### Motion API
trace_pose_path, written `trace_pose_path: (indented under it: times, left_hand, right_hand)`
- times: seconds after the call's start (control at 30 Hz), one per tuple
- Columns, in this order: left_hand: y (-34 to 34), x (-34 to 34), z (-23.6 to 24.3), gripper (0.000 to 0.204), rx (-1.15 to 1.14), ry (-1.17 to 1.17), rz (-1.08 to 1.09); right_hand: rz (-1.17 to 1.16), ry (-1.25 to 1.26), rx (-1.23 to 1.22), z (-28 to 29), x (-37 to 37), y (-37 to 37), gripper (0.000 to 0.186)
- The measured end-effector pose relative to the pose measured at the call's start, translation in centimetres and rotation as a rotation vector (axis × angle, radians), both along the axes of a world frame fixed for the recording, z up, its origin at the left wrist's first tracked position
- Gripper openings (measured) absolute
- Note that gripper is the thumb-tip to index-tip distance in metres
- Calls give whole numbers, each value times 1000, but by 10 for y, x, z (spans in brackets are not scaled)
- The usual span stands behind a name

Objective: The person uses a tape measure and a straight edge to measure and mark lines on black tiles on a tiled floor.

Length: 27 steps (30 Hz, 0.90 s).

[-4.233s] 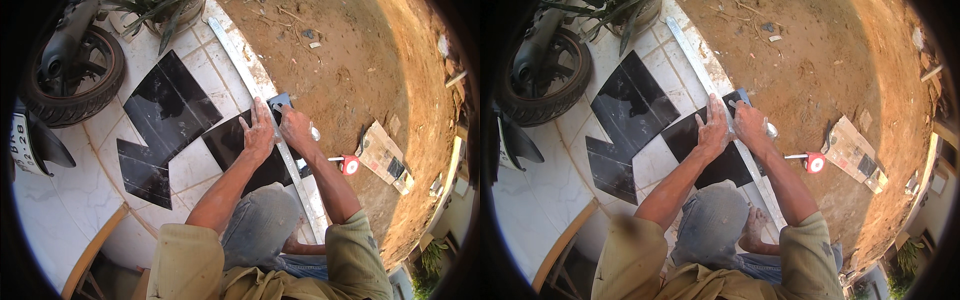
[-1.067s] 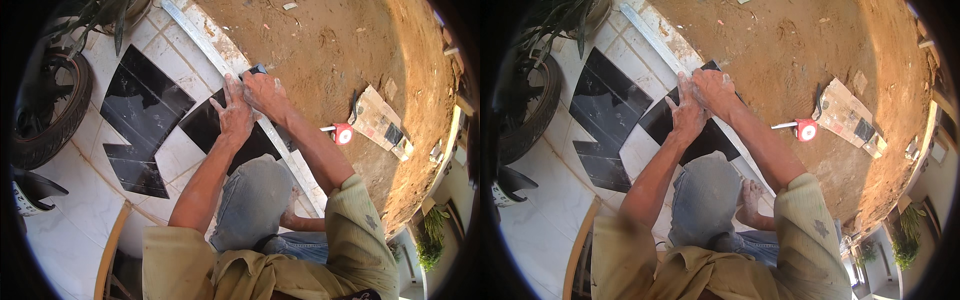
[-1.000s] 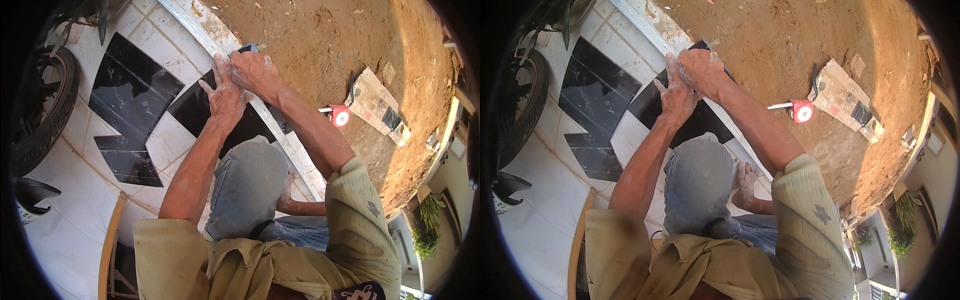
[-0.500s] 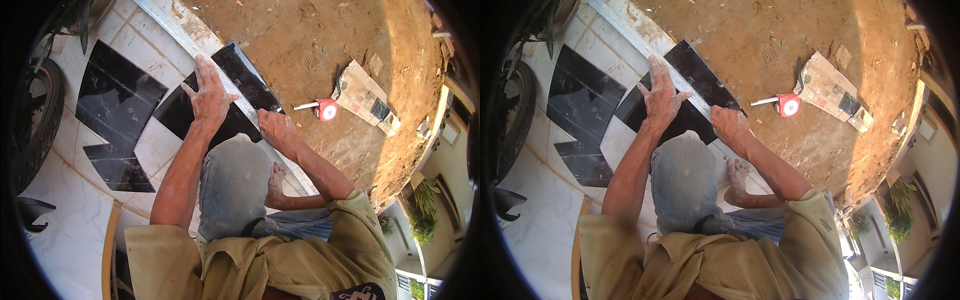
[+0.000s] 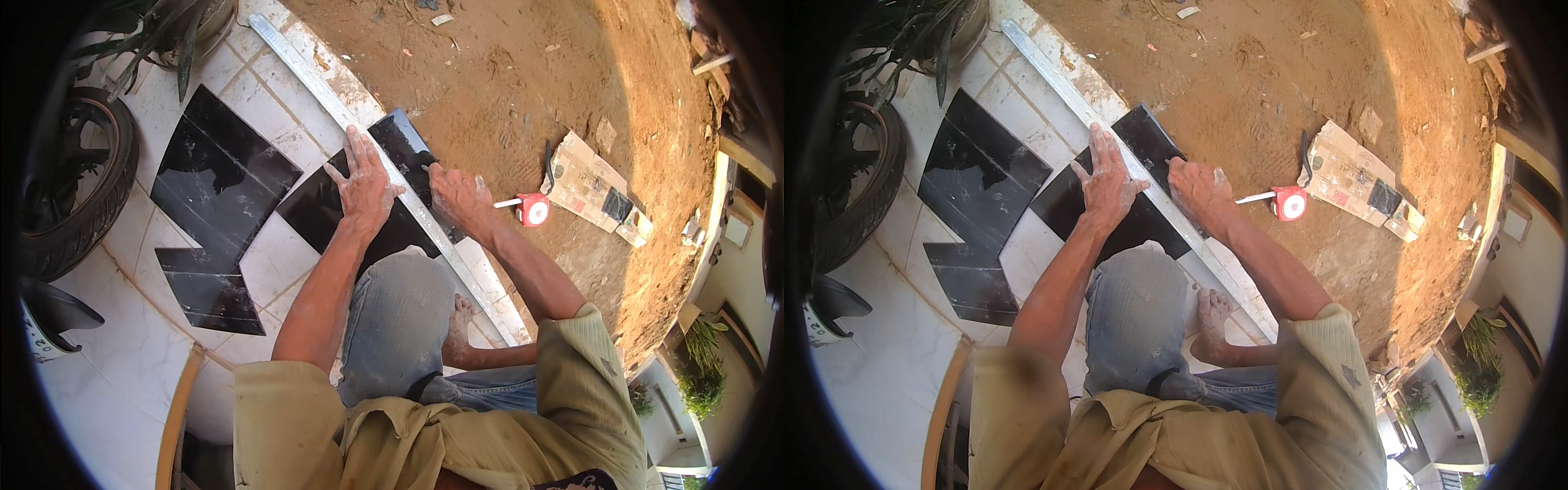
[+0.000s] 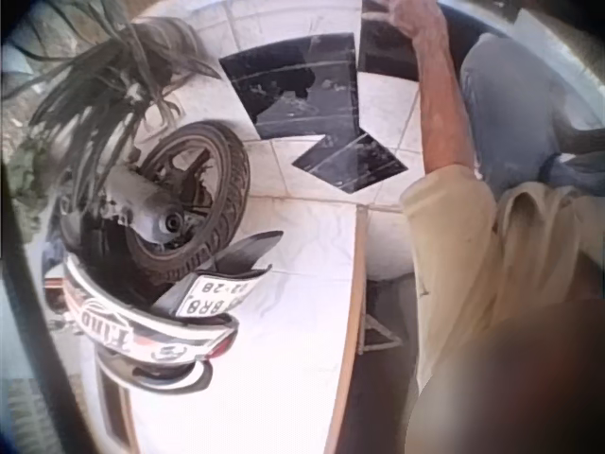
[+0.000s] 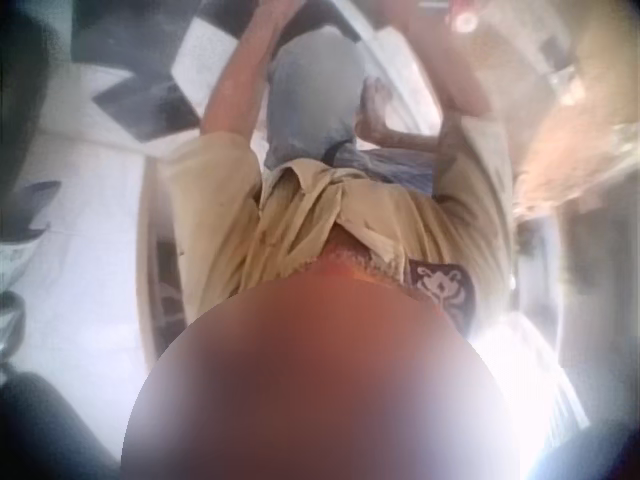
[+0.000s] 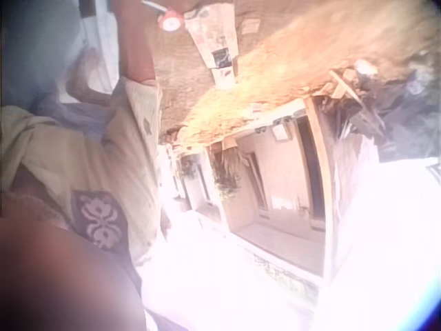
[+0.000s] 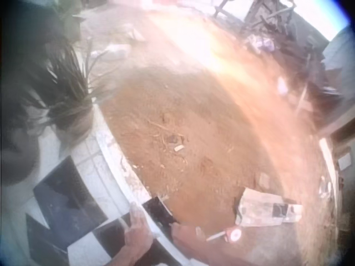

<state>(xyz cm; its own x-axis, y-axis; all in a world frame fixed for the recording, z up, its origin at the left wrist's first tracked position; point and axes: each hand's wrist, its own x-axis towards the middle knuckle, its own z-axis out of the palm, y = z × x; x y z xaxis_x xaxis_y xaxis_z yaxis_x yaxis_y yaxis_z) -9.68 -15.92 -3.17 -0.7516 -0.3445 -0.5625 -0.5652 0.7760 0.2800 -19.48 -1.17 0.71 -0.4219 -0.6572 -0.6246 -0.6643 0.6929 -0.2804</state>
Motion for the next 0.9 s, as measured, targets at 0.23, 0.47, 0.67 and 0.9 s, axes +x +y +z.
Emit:
trace_pose_path:
  times: [0.23,0.47,0.67,0.9]
  left_hand:
    - [2,2,-8,106,0,74,-26]
    - [1,5,-10,98,26,64,14]
    - [-3,11,-15,104,-38,69,-56]
    - [1,3,-4,107,-15,51,0]
  right_hand:
    - [7,120,-374,-42,-22,-81,22]
    - [70,34,-235,-37,-18,-110,15]
    - [100,-56,-104,-22,-11,-87,17]
    - [264,-79,79,-12,77,123,6]
